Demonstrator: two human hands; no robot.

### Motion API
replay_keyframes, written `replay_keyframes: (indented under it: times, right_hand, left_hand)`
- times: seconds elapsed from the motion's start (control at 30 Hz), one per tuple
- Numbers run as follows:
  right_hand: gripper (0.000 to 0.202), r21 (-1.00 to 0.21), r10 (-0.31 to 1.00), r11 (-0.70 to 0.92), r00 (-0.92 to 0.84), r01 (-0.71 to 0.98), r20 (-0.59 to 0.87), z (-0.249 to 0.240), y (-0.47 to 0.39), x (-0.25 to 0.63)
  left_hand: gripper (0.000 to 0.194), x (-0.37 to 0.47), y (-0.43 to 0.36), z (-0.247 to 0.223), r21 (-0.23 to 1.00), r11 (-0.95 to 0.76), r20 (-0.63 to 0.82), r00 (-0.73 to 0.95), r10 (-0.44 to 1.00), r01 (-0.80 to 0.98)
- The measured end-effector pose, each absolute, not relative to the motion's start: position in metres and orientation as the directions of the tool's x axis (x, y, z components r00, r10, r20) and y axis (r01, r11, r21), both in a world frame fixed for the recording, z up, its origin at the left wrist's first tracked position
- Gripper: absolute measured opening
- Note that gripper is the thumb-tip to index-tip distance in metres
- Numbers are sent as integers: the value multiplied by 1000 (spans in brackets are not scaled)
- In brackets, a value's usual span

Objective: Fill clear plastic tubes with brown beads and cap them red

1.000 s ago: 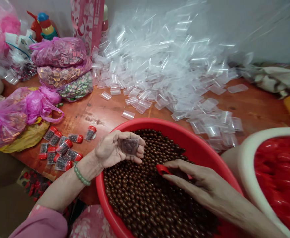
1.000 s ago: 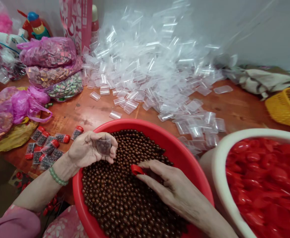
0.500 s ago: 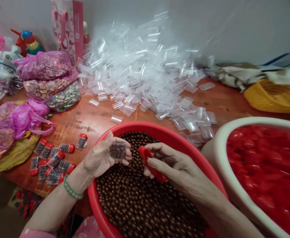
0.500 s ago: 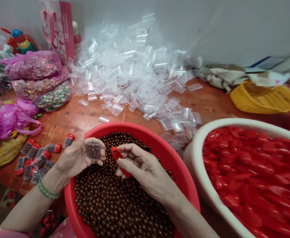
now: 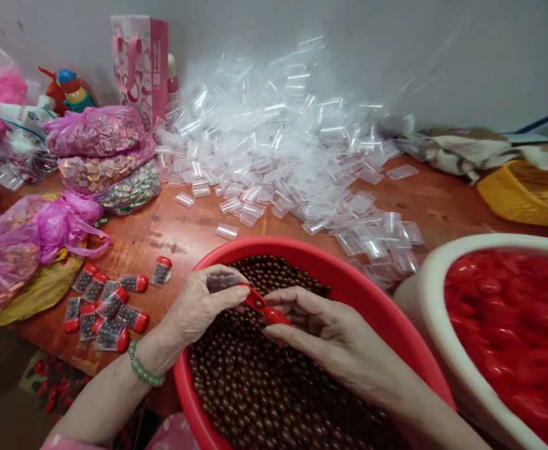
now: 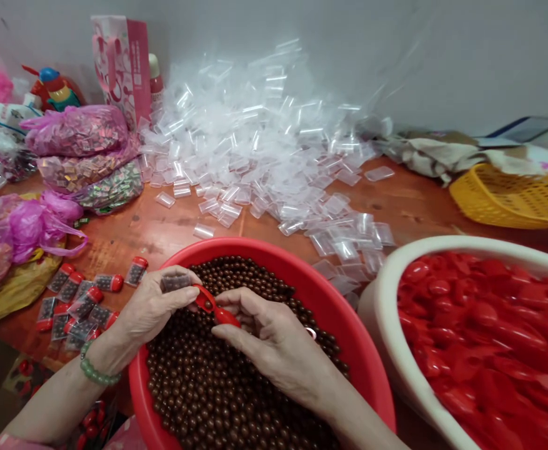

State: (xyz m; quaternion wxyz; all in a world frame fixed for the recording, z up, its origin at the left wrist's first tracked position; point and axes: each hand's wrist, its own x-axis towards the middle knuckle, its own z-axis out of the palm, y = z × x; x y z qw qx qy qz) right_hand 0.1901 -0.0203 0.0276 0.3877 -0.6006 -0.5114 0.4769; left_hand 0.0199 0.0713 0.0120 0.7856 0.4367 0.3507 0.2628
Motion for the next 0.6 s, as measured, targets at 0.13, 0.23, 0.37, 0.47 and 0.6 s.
replay_keyframes:
  times: [0.13, 0.23, 0.37, 0.47, 0.6]
  right_hand:
    - [11, -811, 986, 136, 2, 569, 167, 20, -21, 196]
    - [21, -610, 886, 350, -41, 711, 462, 14, -21, 195]
    - [39, -537, 811, 411, -26, 737, 585, 11, -23, 189]
    - [49, -633, 838, 390, 26, 668, 544, 9, -23, 185]
    - [59, -691, 811, 435, 83, 578, 579, 3, -21, 181]
  left_hand:
    - [29, 20, 74, 10, 831, 531, -324, 632, 704, -166]
    - [32, 21, 76, 11, 770, 608, -363, 649, 668, -195]
    - [35, 23, 75, 13, 734, 646, -374, 670, 641, -209]
    - [37, 25, 72, 13, 697, 679, -371, 695, 616, -229]
    - [42, 26, 67, 13, 655, 722, -371, 737, 565, -224]
